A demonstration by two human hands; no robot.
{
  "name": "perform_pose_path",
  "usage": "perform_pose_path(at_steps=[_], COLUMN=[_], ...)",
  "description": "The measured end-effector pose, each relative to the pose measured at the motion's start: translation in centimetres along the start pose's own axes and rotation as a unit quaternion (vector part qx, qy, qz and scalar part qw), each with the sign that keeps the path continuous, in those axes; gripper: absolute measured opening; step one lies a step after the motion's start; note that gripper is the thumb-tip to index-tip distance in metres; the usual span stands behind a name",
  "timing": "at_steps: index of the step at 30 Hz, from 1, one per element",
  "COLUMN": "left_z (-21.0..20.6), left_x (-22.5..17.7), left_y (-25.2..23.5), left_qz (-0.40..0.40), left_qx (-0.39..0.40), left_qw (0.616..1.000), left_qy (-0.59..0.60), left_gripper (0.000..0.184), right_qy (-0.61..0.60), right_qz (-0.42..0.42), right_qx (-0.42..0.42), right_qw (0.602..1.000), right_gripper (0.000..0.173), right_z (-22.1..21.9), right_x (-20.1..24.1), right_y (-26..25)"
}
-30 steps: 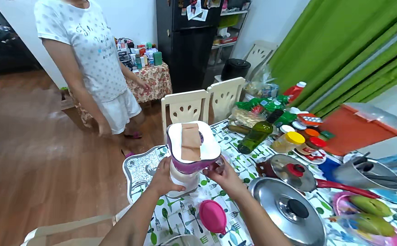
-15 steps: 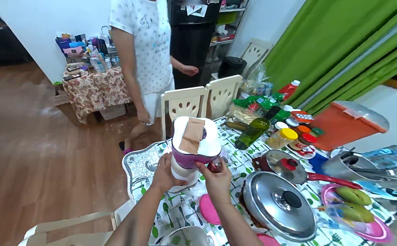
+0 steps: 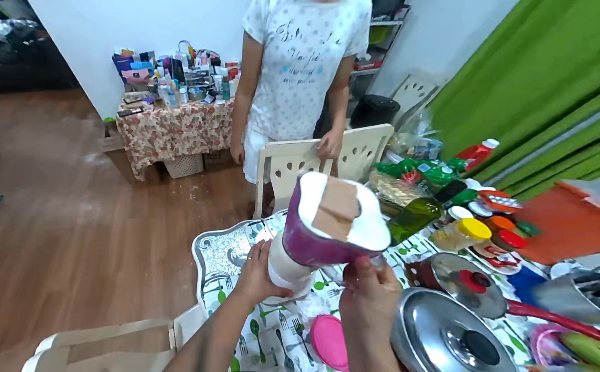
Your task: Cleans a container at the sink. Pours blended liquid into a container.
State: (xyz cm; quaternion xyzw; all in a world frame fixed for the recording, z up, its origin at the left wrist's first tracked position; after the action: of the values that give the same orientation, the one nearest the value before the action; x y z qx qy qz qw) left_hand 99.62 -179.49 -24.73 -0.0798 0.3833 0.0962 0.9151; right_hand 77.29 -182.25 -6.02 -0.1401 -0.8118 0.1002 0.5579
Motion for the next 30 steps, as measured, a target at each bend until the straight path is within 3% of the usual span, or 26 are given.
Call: perform_pose_path(at_steps=[4, 8, 10, 14, 16, 19, 21, 24, 26, 28, 30], left_z=[-0.4, -0.3, -0.1, 1.7, 4.8, 11.9, 15.5, 15.9, 13.8, 11.4, 9.3], left_x=[0.4, -0.1, -0.5, -2.2, -5.8, -17.3, -26.2, -36.2, -38.9, -39.6, -39.2], left_y=[0.1, 0.2, 0.2, 0.4, 1.2, 5.5, 10.8, 19.6, 23.7, 25.9, 27.2], left_qz=[0.004, -0.004, -0.011, 0.036, 0.013, -0.128, -0.248, -0.419, -0.465, -0.463, -0.439], left_qx=[0.003, 0.004, 0.006, 0.07, 0.045, -0.027, 0.022, 0.121, 0.185, 0.245, 0.29], left_qw=[1.0, 1.0, 0.999, 0.994, 0.999, 0.979, 0.95, 0.897, 0.865, 0.85, 0.846], left_qy=[-0.005, -0.023, -0.032, -0.07, -0.021, 0.154, 0.189, 0.071, -0.008, -0.059, -0.091], left_gripper=[0.15, 0.15, 0.151, 0.151, 0.143, 0.114, 0.109, 0.12, 0.12, 0.119, 0.117], right_qy=[-0.006, 0.01, 0.019, 0.07, 0.096, 0.117, 0.132, 0.15, 0.161, 0.164, 0.167], right_qz=[0.052, 0.093, 0.083, 0.061, 0.015, -0.029, -0.027, -0.032, -0.045, -0.05, -0.091], right_qx=[0.022, 0.054, 0.057, 0.081, 0.059, 0.058, 0.092, 0.097, 0.078, 0.056, 0.007], right_qw=[0.998, 0.994, 0.995, 0.992, 0.993, 0.991, 0.987, 0.983, 0.983, 0.984, 0.982], right_gripper=[0.015, 0.012, 0.013, 0.027, 0.026, 0.019, 0.007, 0.005, 0.006, 0.007, 0.021], right_z=[0.7, 4.4, 8.1, 20.4, 22.5, 19.9, 19.3, 20.4, 21.5, 22.4, 22.3], right_x=[5.2, 11.4, 13.7, 15.3, 17.7, 22.3, 23.7, 24.0, 23.8, 23.5, 24.0], right_y=[-1.5, -1.0, 0.1, 4.3, 7.7, 12.6, 15.6, 20.0, 22.8, 24.9, 26.0])
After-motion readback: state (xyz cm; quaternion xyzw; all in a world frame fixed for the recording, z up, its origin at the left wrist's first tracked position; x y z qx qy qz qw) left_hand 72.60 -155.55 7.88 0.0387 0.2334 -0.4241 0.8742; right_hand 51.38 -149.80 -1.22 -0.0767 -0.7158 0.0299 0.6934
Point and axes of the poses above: each hand's wrist, its own y-axis away from the middle knuckle, its own z-axis out of the back of the hand, x = y × z, the point moved 8 cm from there along -y, towards the middle knuckle, and after that the axes turned 1 degree about y, right-handed, at the moved point
